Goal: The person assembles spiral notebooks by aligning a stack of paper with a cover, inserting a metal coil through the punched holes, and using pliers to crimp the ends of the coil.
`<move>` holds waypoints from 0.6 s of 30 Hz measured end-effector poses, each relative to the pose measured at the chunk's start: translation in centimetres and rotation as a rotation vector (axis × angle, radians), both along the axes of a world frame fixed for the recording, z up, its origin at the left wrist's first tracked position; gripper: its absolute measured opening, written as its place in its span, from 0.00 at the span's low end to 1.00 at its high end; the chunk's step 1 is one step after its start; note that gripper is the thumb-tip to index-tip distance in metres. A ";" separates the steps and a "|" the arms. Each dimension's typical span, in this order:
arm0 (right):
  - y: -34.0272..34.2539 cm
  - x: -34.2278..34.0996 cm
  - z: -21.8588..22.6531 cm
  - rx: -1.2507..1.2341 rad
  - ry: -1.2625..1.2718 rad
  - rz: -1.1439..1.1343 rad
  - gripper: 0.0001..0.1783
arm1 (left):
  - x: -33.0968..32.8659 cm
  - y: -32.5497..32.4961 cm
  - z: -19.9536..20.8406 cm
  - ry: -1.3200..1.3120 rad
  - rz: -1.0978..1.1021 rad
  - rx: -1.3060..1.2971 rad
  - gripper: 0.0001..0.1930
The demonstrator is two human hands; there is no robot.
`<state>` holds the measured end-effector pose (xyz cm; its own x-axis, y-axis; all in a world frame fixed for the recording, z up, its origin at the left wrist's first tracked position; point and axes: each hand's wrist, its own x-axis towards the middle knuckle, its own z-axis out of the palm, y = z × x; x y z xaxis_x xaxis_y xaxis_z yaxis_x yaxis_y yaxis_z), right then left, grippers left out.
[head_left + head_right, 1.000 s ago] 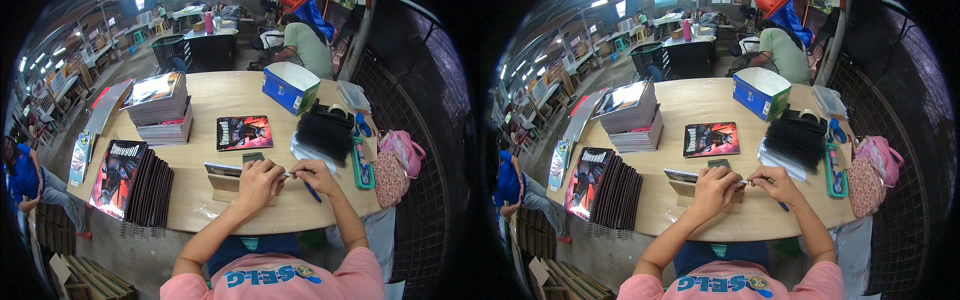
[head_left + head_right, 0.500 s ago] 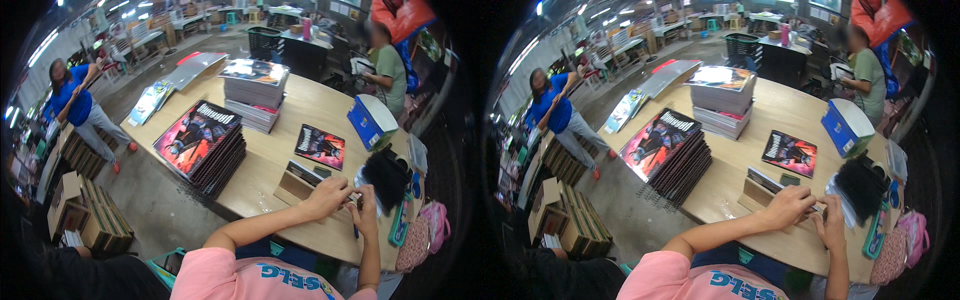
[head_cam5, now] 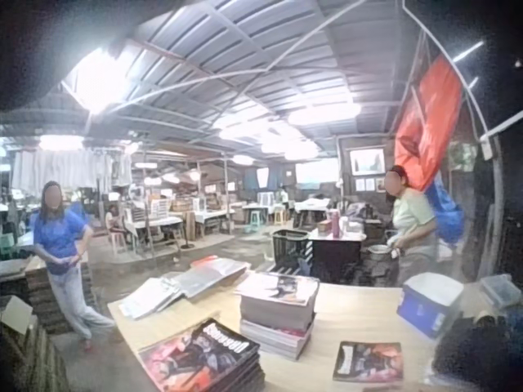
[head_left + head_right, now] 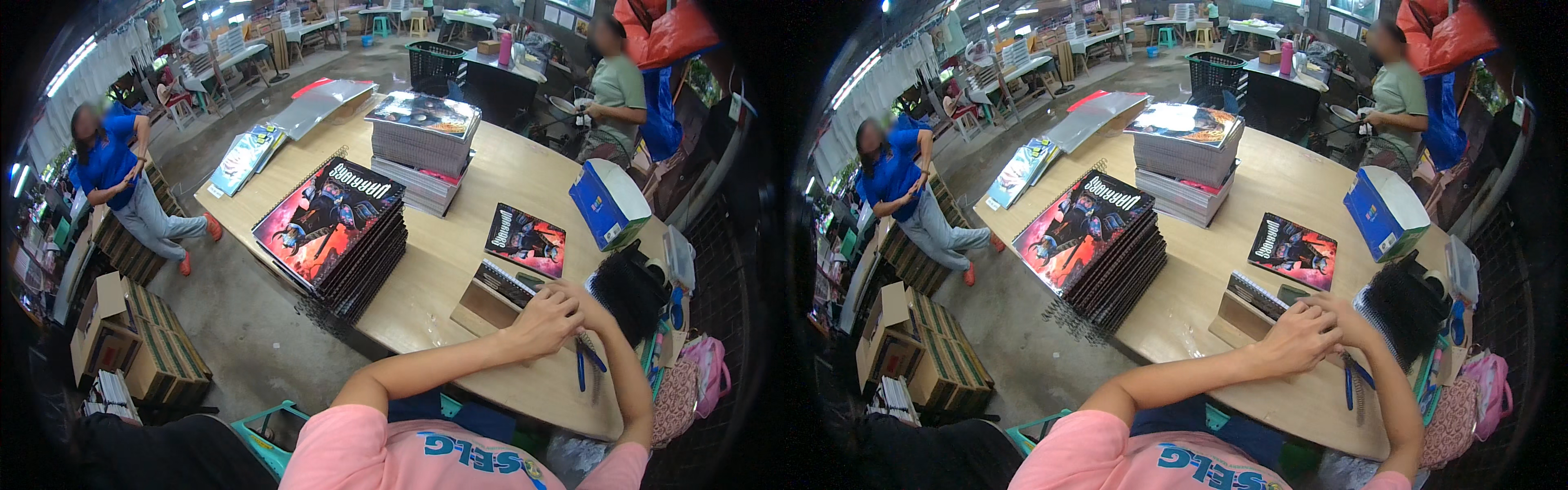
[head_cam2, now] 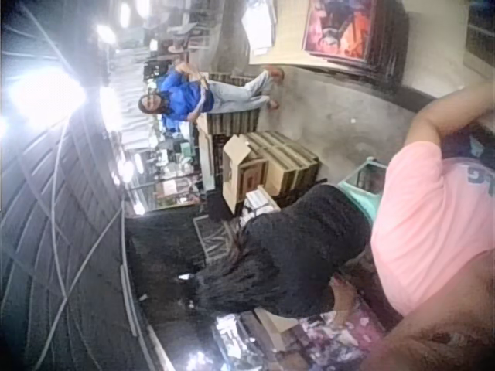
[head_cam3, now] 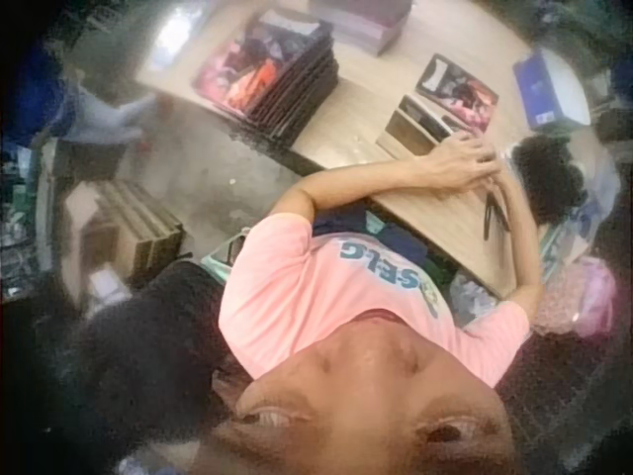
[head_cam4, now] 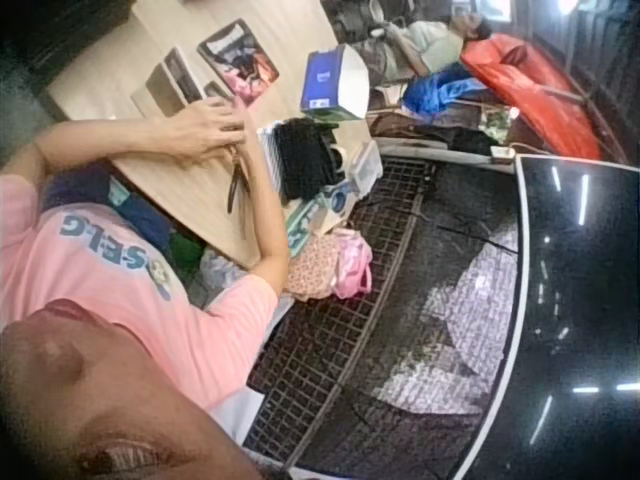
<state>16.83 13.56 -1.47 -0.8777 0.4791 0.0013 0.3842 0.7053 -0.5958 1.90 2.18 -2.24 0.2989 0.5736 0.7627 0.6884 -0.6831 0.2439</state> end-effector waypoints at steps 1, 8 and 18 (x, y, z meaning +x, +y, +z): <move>0.7 -0.4 -1.4 0.022 -0.042 0.060 0.29 | 0.0 -0.2 0.7 -0.022 -0.031 0.024 0.17; 0.4 -4.7 -4.5 0.219 -0.248 -0.080 0.32 | -1.0 -0.4 0.3 -0.036 -0.040 0.014 0.19; 0.4 0.8 0.6 -0.022 0.050 -0.268 0.47 | -0.7 -0.1 0.1 -0.012 -0.053 -0.080 0.16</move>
